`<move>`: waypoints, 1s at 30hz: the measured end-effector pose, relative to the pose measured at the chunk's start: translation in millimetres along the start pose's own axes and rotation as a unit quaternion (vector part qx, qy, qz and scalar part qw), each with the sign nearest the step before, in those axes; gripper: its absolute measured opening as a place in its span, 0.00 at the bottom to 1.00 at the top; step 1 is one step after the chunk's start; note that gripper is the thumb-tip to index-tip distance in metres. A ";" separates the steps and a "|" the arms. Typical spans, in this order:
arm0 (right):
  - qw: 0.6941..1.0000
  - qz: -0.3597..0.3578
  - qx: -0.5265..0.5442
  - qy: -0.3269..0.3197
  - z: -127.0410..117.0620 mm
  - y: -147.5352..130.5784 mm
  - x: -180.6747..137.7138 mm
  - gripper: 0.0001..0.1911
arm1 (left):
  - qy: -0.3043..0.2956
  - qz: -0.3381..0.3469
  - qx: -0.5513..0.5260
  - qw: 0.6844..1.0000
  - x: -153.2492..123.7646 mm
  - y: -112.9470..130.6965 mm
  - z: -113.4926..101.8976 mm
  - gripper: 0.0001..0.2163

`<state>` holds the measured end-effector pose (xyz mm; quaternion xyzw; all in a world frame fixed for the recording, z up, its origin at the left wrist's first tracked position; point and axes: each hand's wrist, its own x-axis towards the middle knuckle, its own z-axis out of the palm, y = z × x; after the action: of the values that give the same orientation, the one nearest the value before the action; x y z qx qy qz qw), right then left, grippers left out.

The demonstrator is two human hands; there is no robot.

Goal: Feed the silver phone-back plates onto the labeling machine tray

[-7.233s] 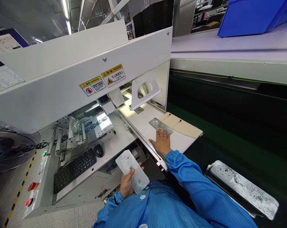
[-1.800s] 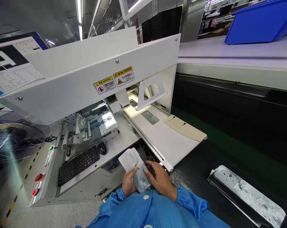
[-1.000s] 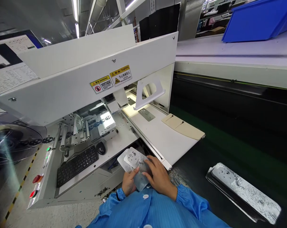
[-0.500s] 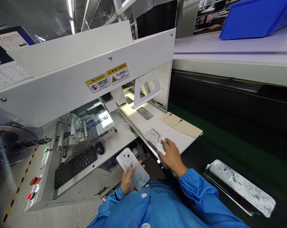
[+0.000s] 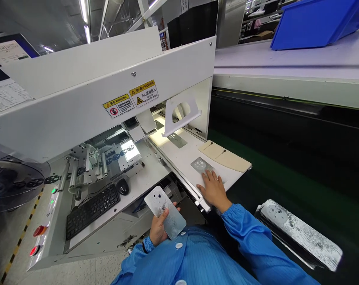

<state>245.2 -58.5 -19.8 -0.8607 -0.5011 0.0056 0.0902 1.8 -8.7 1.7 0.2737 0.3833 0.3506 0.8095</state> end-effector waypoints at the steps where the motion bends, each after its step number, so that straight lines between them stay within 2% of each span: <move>1: 1.000 -0.003 -0.001 -0.006 2.1 -2.7 -1.3 0.29 | -0.002 -0.001 -0.004 1.000 0.8 -1.2 -1.1 0.28; 7: 1.000 -0.015 -0.003 -0.020 8.2 -3.7 7.4 0.33 | -0.023 -0.026 0.003 0.999 4.4 -1.4 -5.5 0.26; 19: 0.999 -0.035 0.008 -0.022 13.5 1.2 39.5 0.34 | -0.007 -0.018 0.008 1.000 2.5 2.1 -2.0 0.29; 30: 0.999 -0.027 0.015 -0.031 12.8 1.9 50.7 0.35 | -0.013 -0.021 0.011 1.000 3.9 1.6 -4.5 0.29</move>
<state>270.8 -13.7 -28.6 -0.8447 -0.5267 0.0377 0.0876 -0.7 -3.9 -1.3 0.2793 0.3822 0.3259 0.8183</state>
